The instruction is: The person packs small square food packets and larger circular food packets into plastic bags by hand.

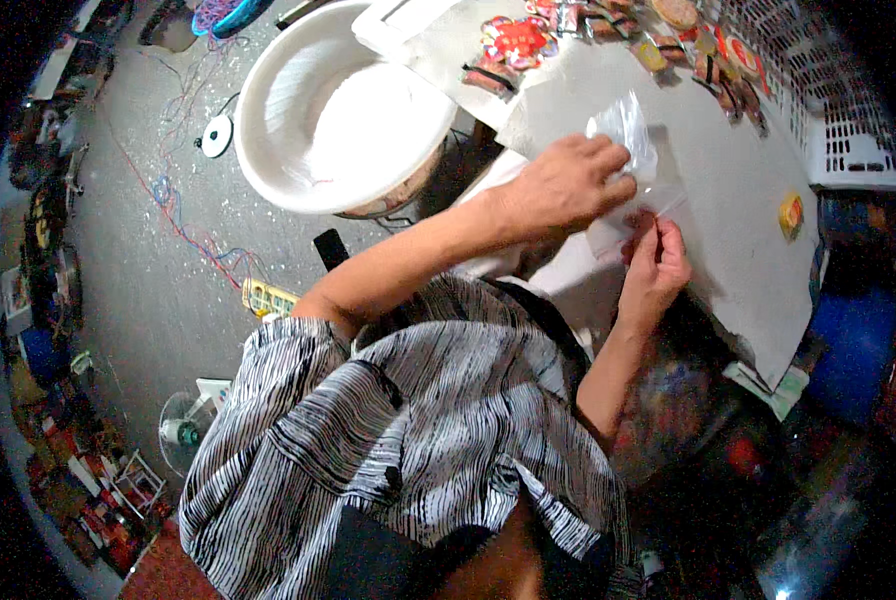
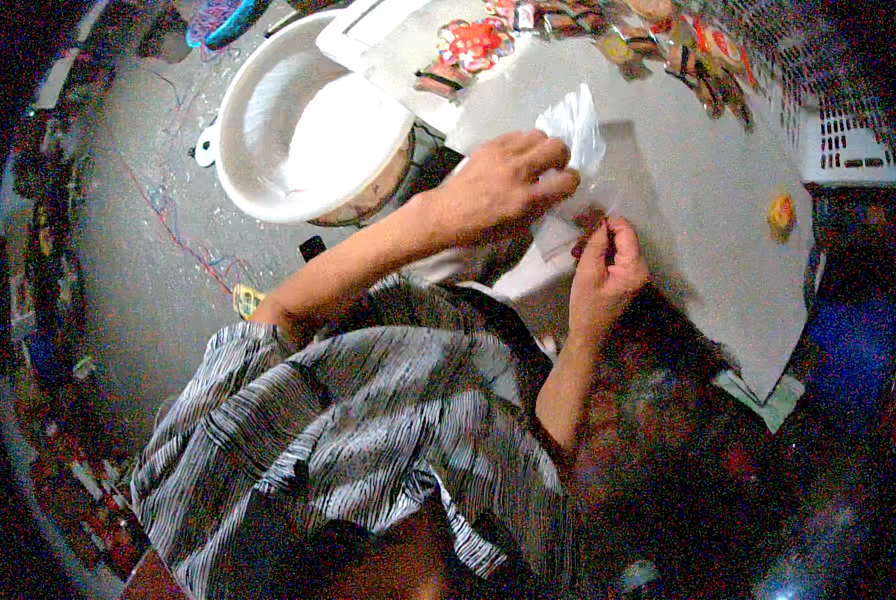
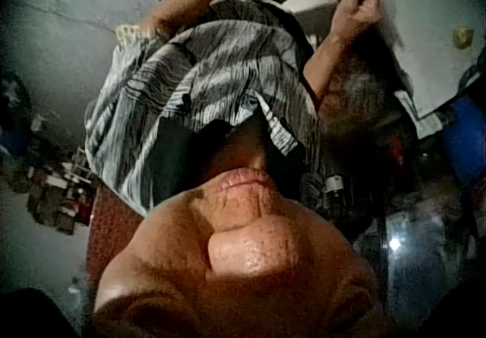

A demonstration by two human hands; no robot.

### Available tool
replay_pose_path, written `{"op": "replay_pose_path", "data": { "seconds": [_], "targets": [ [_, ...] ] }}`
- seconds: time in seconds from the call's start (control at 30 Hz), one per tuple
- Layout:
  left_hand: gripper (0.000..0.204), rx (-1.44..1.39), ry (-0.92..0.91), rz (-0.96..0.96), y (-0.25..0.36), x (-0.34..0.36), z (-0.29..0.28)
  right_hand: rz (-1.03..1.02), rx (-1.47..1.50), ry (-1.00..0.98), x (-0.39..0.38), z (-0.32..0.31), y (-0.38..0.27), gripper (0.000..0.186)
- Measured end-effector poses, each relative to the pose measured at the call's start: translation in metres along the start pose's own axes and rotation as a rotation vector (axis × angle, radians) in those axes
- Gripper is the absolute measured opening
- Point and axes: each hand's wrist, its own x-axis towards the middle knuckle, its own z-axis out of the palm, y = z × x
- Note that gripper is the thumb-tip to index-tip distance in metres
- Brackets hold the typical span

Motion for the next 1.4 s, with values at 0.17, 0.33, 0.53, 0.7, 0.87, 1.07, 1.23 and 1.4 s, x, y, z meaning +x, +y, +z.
{"op": "replay_pose_path", "data": {
  "seconds": [0.17, 0.33, 0.53, 0.7, 0.87, 1.07, 1.23, 1.4],
  "targets": [
    [0.045, 0.016, -0.006, -0.284, -0.023, -0.016, 0.028, 0.226, 0.131, 0.115, -0.013, -0.018, 0.012, 0.02],
    [0.053, 0.166, -0.093, -0.317, -0.026, -0.025, 0.036, 0.366, 0.355, 0.175, -0.019, -0.012, 0.024, 0.019],
    [0.057, 0.186, -0.173, -0.351, -0.026, -0.02, 0.035, 0.449, 0.528, 0.202, -0.022, -0.015, 0.029, 0.022],
    [0.047, 0.077, -0.011, -0.295, -0.019, -0.019, 0.025, 0.471, 0.552, 0.129, -0.022, -0.016, 0.015, 0.023],
    [0.019, -0.241, 0.083, -0.17, 0.036, -0.005, 0.027, 0.453, 0.541, 0.194, -0.021, -0.008, 0.033, 0.021],
    [0.016, -0.438, 0.146, -0.315, 0.057, -0.002, 0.048, 0.333, 0.629, 0.199, -0.027, 0.002, 0.018, 0.017],
    [0.026, -0.504, 0.074, -0.41, 0.053, 0.005, 0.046, 0.352, 0.713, 0.189, -0.025, 0.001, 0.019, 0.01],
    [0.029, -0.549, 0.036, -0.402, 0.046, 0.004, 0.038, 0.474, 0.83, 0.243, -0.019, 0.005, 0.007, 0.01]
  ]
}}
